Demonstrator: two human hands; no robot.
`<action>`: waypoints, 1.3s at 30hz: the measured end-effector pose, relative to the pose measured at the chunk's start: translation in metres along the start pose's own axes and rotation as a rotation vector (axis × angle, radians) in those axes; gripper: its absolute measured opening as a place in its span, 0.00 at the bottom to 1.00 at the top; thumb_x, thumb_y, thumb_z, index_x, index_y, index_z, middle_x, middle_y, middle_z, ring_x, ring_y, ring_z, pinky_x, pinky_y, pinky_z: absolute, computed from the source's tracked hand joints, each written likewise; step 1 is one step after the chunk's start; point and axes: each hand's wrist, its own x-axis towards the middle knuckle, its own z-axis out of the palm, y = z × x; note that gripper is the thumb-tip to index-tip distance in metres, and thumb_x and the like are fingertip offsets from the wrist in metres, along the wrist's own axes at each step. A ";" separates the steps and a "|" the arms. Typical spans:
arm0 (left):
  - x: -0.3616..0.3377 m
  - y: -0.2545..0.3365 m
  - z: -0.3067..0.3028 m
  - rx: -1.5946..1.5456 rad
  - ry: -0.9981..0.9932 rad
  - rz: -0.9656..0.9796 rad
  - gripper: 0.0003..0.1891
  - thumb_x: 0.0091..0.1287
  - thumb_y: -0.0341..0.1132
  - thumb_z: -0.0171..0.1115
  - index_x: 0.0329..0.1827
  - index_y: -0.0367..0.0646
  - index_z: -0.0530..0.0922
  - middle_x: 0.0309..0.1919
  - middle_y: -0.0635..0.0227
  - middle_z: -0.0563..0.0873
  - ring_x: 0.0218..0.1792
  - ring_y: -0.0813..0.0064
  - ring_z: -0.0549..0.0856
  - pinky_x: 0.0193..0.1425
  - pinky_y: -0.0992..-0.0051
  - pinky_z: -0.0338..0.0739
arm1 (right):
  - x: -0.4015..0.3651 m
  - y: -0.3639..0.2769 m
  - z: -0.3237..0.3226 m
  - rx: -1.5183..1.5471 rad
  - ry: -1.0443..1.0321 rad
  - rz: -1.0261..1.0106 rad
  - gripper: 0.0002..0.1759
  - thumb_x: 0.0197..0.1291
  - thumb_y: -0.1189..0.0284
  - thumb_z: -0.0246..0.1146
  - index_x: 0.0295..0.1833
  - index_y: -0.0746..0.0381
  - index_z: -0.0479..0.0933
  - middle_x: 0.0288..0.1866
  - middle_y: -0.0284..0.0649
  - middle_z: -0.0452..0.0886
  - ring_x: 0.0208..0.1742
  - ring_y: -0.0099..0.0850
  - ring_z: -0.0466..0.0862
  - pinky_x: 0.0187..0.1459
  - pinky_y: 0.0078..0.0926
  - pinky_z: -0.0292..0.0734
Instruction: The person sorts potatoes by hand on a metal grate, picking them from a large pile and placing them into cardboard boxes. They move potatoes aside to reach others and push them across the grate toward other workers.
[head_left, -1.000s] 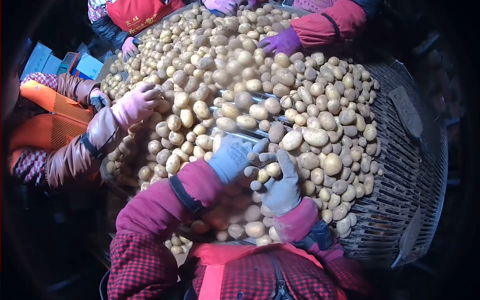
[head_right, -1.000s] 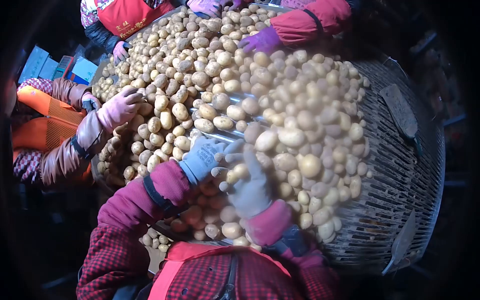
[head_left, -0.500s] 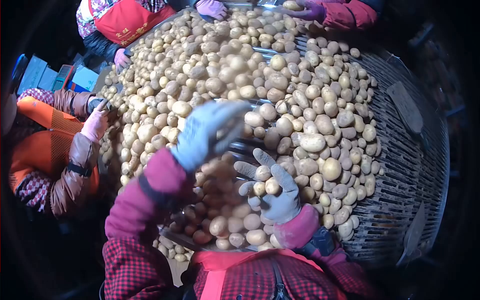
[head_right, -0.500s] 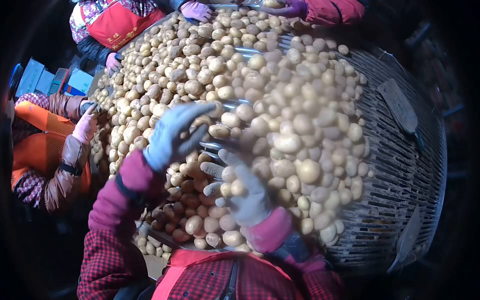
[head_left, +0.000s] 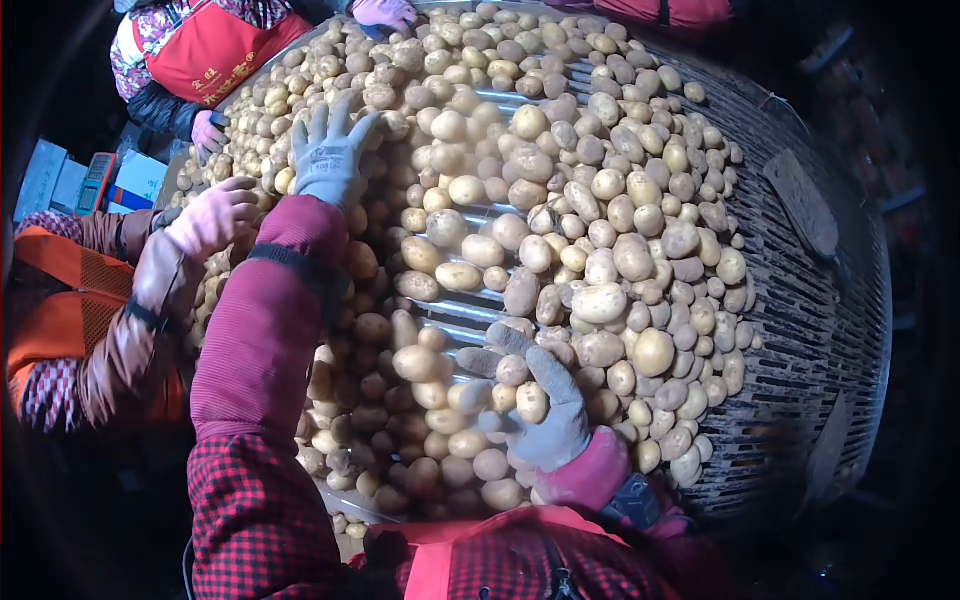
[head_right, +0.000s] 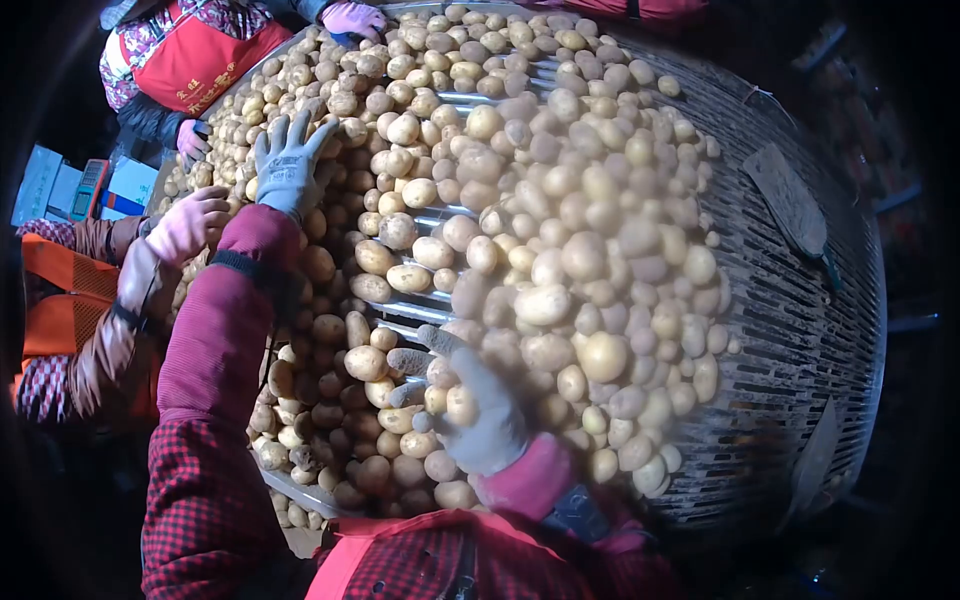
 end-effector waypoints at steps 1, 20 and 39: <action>-0.001 0.001 -0.003 -0.093 -0.073 0.011 0.26 0.67 0.40 0.69 0.70 0.65 0.77 0.65 0.63 0.80 0.69 0.55 0.76 0.70 0.50 0.70 | 0.000 0.000 0.002 0.038 0.009 0.005 0.39 0.56 0.87 0.69 0.76 0.66 0.70 0.61 0.39 0.81 0.59 0.30 0.84 0.48 0.24 0.84; -0.004 0.054 -0.022 -0.795 -0.668 -0.097 0.22 0.64 0.37 0.65 0.63 0.52 0.81 0.52 0.55 0.89 0.55 0.49 0.87 0.60 0.54 0.82 | -0.008 0.011 0.006 -0.251 -0.312 -0.225 0.28 0.79 0.65 0.57 0.80 0.57 0.65 0.73 0.44 0.76 0.64 0.36 0.82 0.59 0.34 0.83; 0.015 0.049 -0.012 -0.838 -0.810 -0.108 0.29 0.61 0.32 0.68 0.70 0.52 0.80 0.56 0.53 0.89 0.59 0.55 0.88 0.63 0.60 0.82 | 0.005 0.010 0.006 -0.112 -0.157 -0.090 0.35 0.67 0.93 0.55 0.78 0.63 0.64 0.68 0.44 0.80 0.57 0.31 0.87 0.44 0.21 0.83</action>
